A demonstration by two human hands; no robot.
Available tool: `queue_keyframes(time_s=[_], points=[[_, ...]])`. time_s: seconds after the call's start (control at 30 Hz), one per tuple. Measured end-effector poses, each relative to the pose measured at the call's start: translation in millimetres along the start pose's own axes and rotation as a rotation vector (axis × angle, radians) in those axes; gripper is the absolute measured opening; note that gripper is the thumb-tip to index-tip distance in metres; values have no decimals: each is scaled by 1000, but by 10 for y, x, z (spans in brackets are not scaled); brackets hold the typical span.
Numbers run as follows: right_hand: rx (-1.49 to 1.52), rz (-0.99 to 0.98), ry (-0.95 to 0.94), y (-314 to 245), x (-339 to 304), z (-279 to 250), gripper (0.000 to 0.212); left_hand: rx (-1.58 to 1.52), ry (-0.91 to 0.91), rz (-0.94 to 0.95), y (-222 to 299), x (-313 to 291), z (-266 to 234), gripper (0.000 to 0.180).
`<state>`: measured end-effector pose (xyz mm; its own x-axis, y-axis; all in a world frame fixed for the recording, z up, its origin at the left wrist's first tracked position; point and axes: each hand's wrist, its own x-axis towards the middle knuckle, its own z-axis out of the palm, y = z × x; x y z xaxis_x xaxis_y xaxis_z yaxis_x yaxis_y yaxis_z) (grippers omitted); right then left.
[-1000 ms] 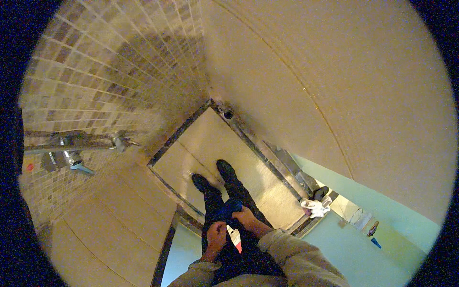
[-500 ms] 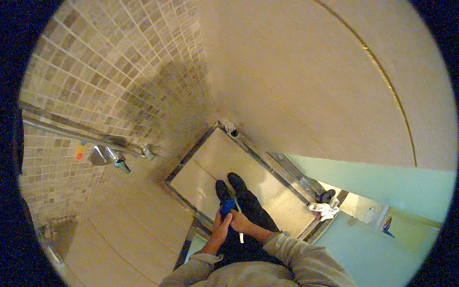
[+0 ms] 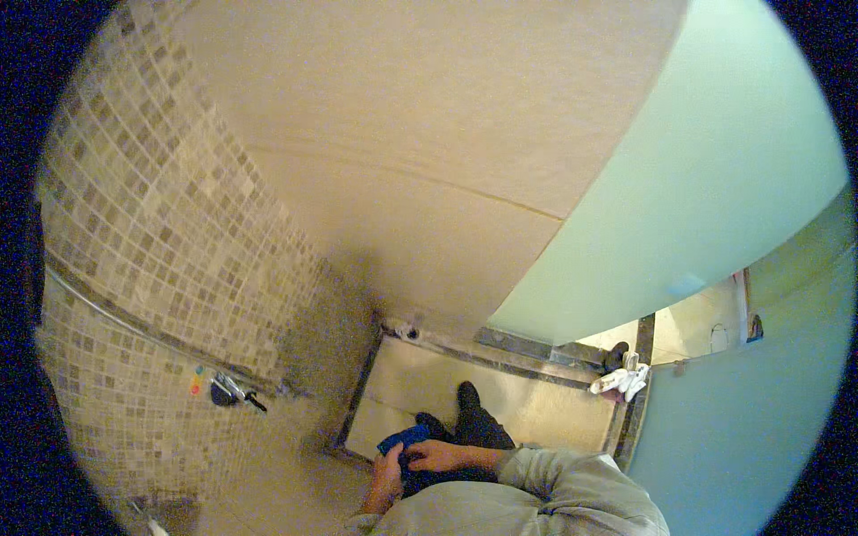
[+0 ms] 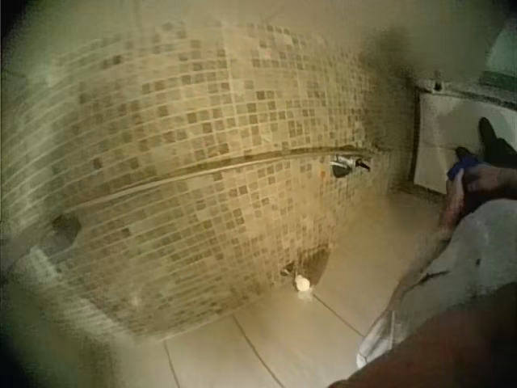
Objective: The person wipes the shower walls and fixtures with a blue cloth. They clean the tiled wall, shower head, and faucet area in a small tiled shower stall.
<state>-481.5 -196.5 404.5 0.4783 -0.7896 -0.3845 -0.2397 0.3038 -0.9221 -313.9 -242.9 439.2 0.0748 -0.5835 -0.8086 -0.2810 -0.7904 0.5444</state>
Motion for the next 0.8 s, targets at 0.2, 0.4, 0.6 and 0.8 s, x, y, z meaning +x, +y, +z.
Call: queue_keyframes(time_s=[0.2,0.4,0.6,0.8], points=[[38,174,124,307,-318,-334,44,-2,-21,188,480,-179,225,35],[307,178,386,-145,-961,-842,43,-7,-3,461,983,-482,619,30],[380,-184,531,-448,-1391,-1355,45,-172,-413,753,1663,-986,1202,24],[117,-641,870,-1537,-1892,-1774,60,-15,-512,1047,2381,-1551,1582,29]])
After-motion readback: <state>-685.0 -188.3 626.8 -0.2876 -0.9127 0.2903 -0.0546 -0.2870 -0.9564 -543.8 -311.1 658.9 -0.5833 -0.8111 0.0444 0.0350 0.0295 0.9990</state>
